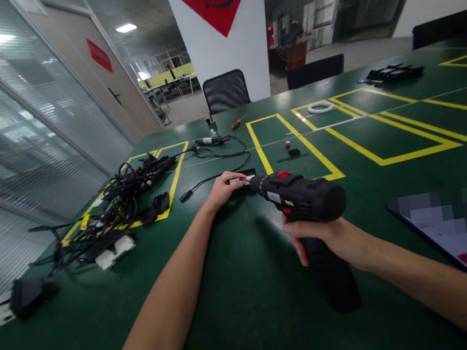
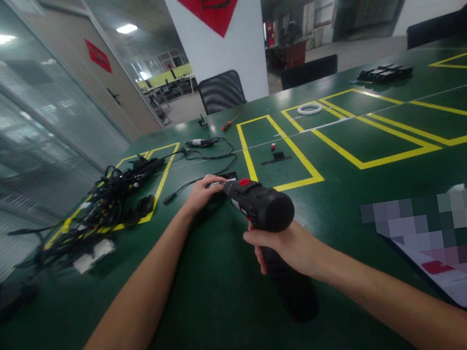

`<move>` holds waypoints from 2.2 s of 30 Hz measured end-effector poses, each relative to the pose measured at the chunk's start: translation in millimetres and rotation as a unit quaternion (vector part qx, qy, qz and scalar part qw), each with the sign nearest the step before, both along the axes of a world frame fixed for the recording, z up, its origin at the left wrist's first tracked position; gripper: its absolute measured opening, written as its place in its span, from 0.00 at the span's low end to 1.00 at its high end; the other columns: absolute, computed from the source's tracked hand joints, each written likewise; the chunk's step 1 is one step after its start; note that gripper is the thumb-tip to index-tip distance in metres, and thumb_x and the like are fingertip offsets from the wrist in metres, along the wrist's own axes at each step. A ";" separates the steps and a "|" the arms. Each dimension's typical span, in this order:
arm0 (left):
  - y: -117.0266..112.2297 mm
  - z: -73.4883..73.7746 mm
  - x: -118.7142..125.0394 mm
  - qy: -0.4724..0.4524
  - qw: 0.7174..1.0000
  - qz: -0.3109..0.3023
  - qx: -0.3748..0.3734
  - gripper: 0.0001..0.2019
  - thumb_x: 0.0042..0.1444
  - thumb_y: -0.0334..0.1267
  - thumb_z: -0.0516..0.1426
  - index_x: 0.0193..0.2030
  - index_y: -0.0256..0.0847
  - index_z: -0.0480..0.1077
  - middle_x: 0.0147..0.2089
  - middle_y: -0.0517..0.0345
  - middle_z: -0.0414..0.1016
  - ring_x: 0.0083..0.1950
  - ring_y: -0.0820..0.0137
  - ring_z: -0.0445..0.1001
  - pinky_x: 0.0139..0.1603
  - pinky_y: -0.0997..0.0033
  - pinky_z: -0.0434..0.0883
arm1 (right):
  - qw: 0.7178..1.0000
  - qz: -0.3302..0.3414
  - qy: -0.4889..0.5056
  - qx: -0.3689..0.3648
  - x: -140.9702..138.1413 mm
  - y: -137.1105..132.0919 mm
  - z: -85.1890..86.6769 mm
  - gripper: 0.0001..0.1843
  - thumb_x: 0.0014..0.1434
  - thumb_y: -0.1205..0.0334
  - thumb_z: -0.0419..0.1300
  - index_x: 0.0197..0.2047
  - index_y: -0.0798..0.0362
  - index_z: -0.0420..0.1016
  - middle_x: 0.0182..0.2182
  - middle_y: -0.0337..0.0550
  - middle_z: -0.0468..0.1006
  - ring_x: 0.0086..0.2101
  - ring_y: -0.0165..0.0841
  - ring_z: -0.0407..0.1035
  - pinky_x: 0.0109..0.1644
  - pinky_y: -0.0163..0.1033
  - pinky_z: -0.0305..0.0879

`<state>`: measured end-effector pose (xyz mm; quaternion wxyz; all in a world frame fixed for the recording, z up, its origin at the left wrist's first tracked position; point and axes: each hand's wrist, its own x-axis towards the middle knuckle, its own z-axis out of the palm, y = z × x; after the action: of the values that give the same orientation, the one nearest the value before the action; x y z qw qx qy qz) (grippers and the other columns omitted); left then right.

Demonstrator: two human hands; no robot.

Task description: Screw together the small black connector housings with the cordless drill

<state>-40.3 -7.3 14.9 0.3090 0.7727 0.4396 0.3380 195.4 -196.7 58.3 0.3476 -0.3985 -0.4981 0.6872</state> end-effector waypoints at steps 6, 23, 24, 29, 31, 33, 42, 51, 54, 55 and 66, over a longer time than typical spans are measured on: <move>1.0 -1.3 -0.4 0.000 1.000 0.000 -0.003 0.13 0.51 0.40 0.61 0.42 0.40 0.79 0.48 0.52 0.77 0.53 0.61 0.72 0.61 0.60 0.64 | 1.000 0.003 -0.009 0.003 1.7 -1.6 4.5 0.09 0.58 0.56 0.63 0.37 0.52 0.70 0.20 0.34 0.74 0.21 0.33 0.71 0.32 0.41 0.66; 3.4 -5.2 -2.9 0.015 1.000 -0.005 0.016 0.15 0.52 0.43 0.60 0.44 0.40 0.79 0.47 0.52 0.75 0.51 0.61 0.71 0.57 0.61 0.67 | 0.998 0.010 -0.057 0.010 -1.3 -2.6 10.6 0.09 0.59 0.56 0.60 0.34 0.52 0.69 0.20 0.35 0.73 0.21 0.32 0.70 0.35 0.43 0.64; 3.5 -5.1 -2.9 0.015 1.000 -0.006 0.016 0.15 0.52 0.44 0.60 0.44 0.40 0.79 0.47 0.51 0.75 0.50 0.61 0.71 0.56 0.61 0.67 | 0.998 0.010 -0.060 0.013 -1.5 -2.8 11.1 0.08 0.59 0.56 0.60 0.34 0.52 0.69 0.20 0.35 0.74 0.21 0.32 0.70 0.36 0.43 0.64; 3.7 -4.1 -2.7 0.020 1.000 -0.011 0.017 0.16 0.52 0.44 0.60 0.44 0.40 0.79 0.47 0.51 0.75 0.51 0.61 0.71 0.57 0.61 0.66 | 0.997 0.007 -0.066 0.028 -2.0 -2.9 12.5 0.07 0.59 0.58 0.59 0.36 0.52 0.70 0.19 0.35 0.73 0.22 0.32 0.70 0.37 0.43 0.64; 3.7 -3.8 -2.8 0.020 1.000 -0.010 0.016 0.16 0.51 0.44 0.60 0.44 0.40 0.79 0.47 0.51 0.75 0.51 0.61 0.71 0.58 0.60 0.66 | 0.998 0.007 -0.052 0.027 -2.1 -3.0 12.8 0.07 0.59 0.58 0.60 0.36 0.52 0.70 0.19 0.35 0.73 0.21 0.32 0.69 0.36 0.43 0.64; 3.7 -3.8 -3.1 0.020 1.000 -0.011 0.015 0.16 0.51 0.44 0.60 0.44 0.40 0.79 0.47 0.52 0.75 0.51 0.61 0.71 0.58 0.61 0.66 | 0.999 0.006 -0.042 0.025 -2.2 -3.0 12.7 0.07 0.59 0.58 0.60 0.37 0.52 0.69 0.18 0.34 0.73 0.20 0.31 0.69 0.35 0.42 0.65; 2.5 -3.1 -3.9 0.024 0.999 -0.016 0.016 0.15 0.52 0.44 0.59 0.44 0.41 0.78 0.48 0.52 0.75 0.52 0.61 0.71 0.57 0.61 0.66 | 1.000 0.002 -0.020 0.004 -1.1 -2.3 9.8 0.09 0.58 0.57 0.61 0.38 0.52 0.69 0.20 0.34 0.73 0.20 0.31 0.69 0.33 0.41 0.65; 2.9 -2.9 -2.6 0.025 0.999 -0.018 0.018 0.16 0.52 0.44 0.60 0.44 0.40 0.79 0.47 0.51 0.75 0.52 0.61 0.71 0.58 0.60 0.66 | 0.999 -0.008 -0.038 0.013 -3.2 -3.1 9.9 0.09 0.58 0.56 0.61 0.37 0.52 0.69 0.19 0.34 0.73 0.20 0.32 0.69 0.33 0.41 0.64; 2.8 -3.7 -2.0 0.029 0.999 -0.013 0.019 0.16 0.52 0.44 0.59 0.45 0.39 0.78 0.48 0.51 0.75 0.51 0.61 0.71 0.57 0.61 0.67 | 0.998 -0.008 -0.055 0.023 -4.0 -3.8 10.7 0.09 0.59 0.55 0.60 0.36 0.52 0.69 0.19 0.34 0.73 0.20 0.32 0.69 0.34 0.42 0.64; 2.8 -4.0 -1.9 0.029 0.999 -0.011 0.019 0.16 0.52 0.44 0.59 0.45 0.39 0.78 0.49 0.51 0.75 0.51 0.61 0.71 0.56 0.61 0.67 | 0.998 -0.006 -0.062 0.024 -4.0 -4.2 11.2 0.09 0.59 0.55 0.60 0.37 0.52 0.69 0.19 0.34 0.73 0.21 0.32 0.69 0.35 0.42 0.64; 3.5 -6.4 -1.9 0.014 1.000 -0.003 0.018 0.15 0.52 0.44 0.60 0.44 0.40 0.78 0.48 0.51 0.76 0.51 0.61 0.72 0.58 0.60 0.66 | 0.997 -0.003 -0.068 0.045 -1.4 -3.8 0.5 0.13 0.60 0.49 0.61 0.39 0.51 0.71 0.20 0.36 0.75 0.22 0.33 0.70 0.37 0.43 0.63</move>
<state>-42.2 -3.9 8.5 0.2894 0.7845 0.4352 0.3339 194.1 -200.5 58.8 0.3326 -0.4290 -0.5502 0.6345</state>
